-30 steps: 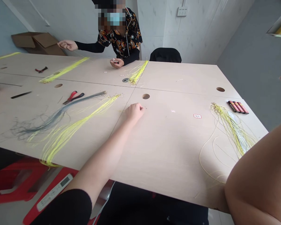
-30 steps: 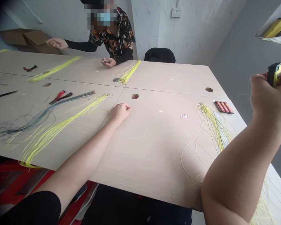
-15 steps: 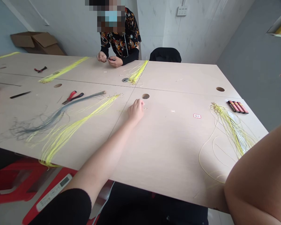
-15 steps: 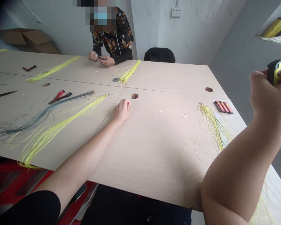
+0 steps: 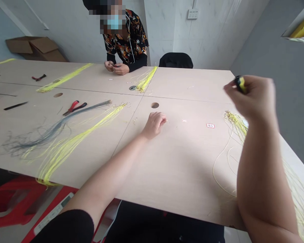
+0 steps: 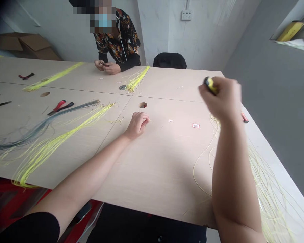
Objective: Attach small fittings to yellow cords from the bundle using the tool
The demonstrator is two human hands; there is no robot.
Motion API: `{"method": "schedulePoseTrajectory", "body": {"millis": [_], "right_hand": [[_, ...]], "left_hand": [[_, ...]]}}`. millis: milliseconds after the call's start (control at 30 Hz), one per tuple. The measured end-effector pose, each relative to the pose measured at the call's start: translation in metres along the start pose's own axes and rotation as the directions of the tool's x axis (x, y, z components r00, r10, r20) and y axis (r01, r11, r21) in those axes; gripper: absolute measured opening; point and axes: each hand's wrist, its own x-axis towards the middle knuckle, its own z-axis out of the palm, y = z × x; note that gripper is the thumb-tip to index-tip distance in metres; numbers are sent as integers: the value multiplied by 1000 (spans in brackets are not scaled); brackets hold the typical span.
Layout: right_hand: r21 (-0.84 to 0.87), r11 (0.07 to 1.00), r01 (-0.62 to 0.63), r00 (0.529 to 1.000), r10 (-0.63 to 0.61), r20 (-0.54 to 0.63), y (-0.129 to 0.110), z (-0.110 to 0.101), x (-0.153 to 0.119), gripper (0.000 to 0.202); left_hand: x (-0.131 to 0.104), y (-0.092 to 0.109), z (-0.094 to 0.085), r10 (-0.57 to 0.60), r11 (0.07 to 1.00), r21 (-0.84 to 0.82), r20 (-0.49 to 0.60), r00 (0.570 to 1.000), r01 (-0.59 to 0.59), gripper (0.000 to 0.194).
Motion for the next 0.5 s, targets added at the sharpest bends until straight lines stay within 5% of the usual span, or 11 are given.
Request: {"method": "schedulePoseTrajectory", "body": {"millis": [67, 167, 300, 400, 500], "right_hand": [[238, 969, -69, 989, 36, 140, -13, 31, -3, 17], [543, 765, -347, 893, 93, 439, -15, 87, -19, 17], [613, 496, -615, 751, 130, 648, -2, 139, -49, 22], [637, 468, -613, 749, 86, 657, 4, 148, -63, 27], [631, 545, -552, 760, 17, 650, 6, 147, -68, 30]], "left_hand": [[1, 2, 0, 29, 999, -28, -55, 998, -31, 8], [2, 4, 1, 73, 997, -30, -108, 991, -77, 6], [1, 4, 2, 63, 998, -9, -137, 989, -65, 5], [0, 3, 2, 23, 999, -23, -132, 991, -26, 6], [-1, 2, 3, -7, 999, -44, -120, 993, 2, 7]]}}
